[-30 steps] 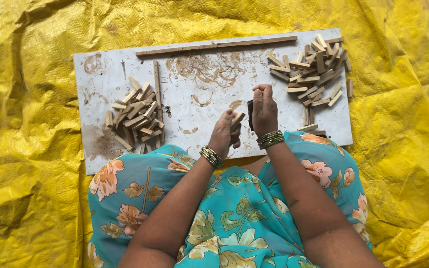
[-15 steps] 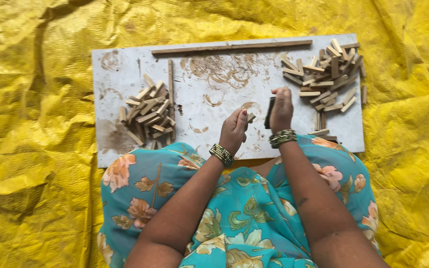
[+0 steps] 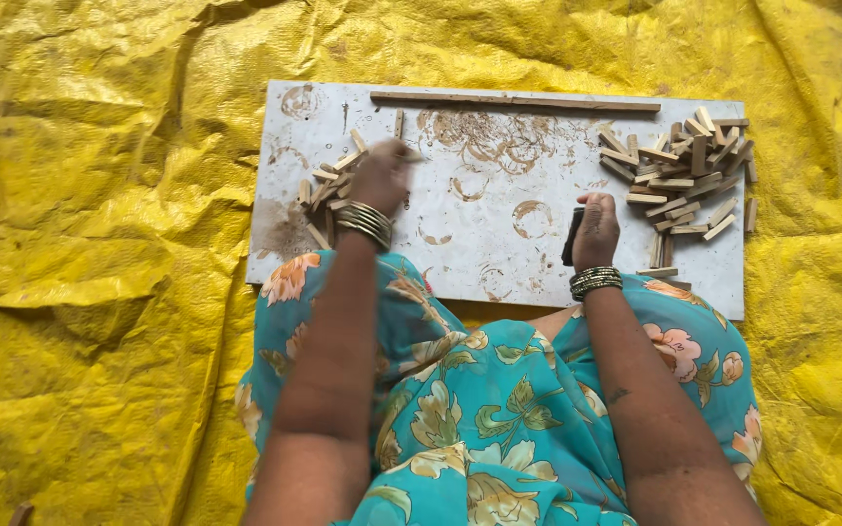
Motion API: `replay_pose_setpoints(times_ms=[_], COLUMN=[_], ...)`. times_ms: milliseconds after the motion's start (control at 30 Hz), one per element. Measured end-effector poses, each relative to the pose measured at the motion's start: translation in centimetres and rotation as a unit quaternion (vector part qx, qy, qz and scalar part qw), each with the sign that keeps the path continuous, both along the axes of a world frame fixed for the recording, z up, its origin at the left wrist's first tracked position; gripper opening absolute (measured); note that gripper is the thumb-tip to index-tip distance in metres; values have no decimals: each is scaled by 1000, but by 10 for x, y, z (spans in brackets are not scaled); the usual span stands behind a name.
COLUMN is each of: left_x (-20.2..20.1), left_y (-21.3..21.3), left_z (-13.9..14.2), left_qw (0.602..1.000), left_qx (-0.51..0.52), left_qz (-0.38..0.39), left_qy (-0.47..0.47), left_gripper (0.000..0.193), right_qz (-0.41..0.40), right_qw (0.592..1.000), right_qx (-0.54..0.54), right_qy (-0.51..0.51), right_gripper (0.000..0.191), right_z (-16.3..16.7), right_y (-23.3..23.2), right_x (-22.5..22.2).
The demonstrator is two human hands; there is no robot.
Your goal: The person sits on a yellow tarp with a white board across their legs and sorts small wooden pieces one at a time by hand, picking pieces from a pile and placing them into separate piles on the board while holding a dark rectangular object in one hand.
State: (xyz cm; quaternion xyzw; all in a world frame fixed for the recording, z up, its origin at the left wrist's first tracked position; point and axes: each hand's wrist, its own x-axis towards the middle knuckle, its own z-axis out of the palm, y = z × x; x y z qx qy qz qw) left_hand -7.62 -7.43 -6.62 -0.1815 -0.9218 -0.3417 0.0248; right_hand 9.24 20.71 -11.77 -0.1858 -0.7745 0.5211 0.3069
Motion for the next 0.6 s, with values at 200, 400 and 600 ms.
replay_pose_setpoints(times_ms=[200,400,600], left_x=[-26,-25,-26], left_y=[-87,-61,-58], left_z=[50,56,39], left_qw=[972,970,984], left_qx=[12,-94,-68], left_qz=[191,186,125], left_qy=[-133,-122,-105], left_gripper=[18,23,25], right_qz=[-12,-9,-37], right_qw=[998,999,995], right_qx=[-34,6,-76], right_qy=[-46,-40,-58], right_gripper=[40,41,40], right_z=[13,28,25], right_y=[-10,-15,-6], right_x=[18,24,26])
